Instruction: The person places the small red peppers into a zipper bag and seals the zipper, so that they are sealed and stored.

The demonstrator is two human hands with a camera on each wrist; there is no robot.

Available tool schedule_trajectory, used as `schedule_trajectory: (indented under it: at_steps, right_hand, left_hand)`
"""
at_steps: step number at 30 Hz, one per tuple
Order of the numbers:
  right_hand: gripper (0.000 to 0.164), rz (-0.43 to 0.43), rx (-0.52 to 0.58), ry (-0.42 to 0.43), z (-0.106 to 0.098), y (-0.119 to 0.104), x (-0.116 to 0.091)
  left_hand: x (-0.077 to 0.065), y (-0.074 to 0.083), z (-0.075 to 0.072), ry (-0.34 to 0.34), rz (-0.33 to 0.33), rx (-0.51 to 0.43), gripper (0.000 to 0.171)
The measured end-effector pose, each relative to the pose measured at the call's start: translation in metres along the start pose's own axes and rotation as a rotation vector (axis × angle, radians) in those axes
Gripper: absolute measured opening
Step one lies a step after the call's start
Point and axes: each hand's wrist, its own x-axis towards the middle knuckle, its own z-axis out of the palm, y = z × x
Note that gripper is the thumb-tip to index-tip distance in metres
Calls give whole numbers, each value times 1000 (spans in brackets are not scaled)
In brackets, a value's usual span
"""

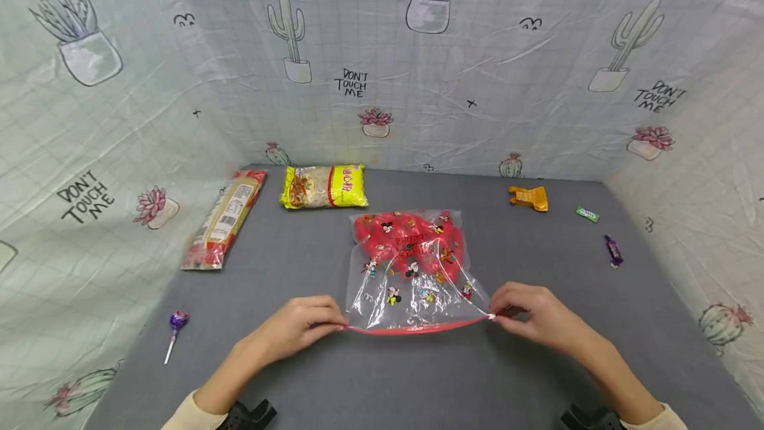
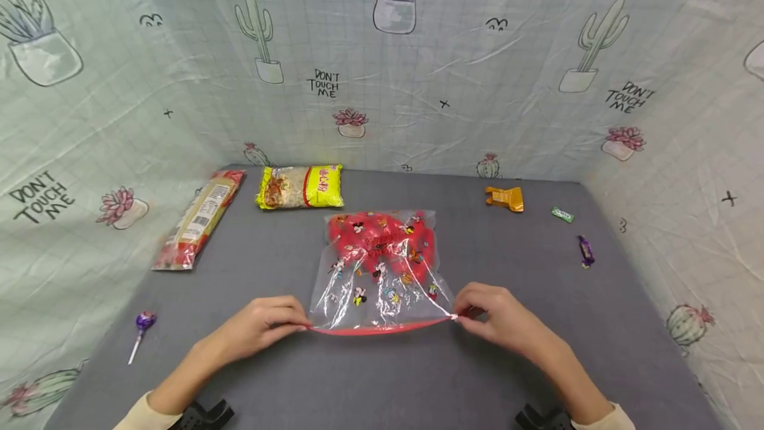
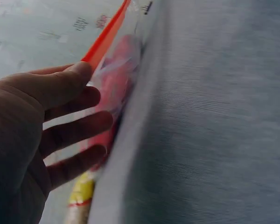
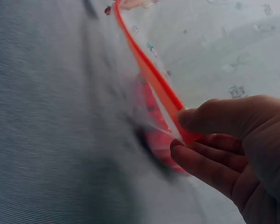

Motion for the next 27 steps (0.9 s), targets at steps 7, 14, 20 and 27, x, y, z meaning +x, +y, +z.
schedule_trajectory:
  at_steps: [7,14,20,27]
  right_hand:
    - [19,167,75,-93,23,0,-20]
    - [17,311,43,-195,24,-7,-14]
    - [14,261,-162,-91,10,-13,2]
    - [18,264,-381,101,-9,-11,34]
  left_hand:
    - [-15,-5,10,-73,-19,170,15]
    - [-14,-2,5,-211,-134,241,10]
    - [7,7,-15,-239,-206,290,18]
    - [49,8,-39,148,-130,438,12]
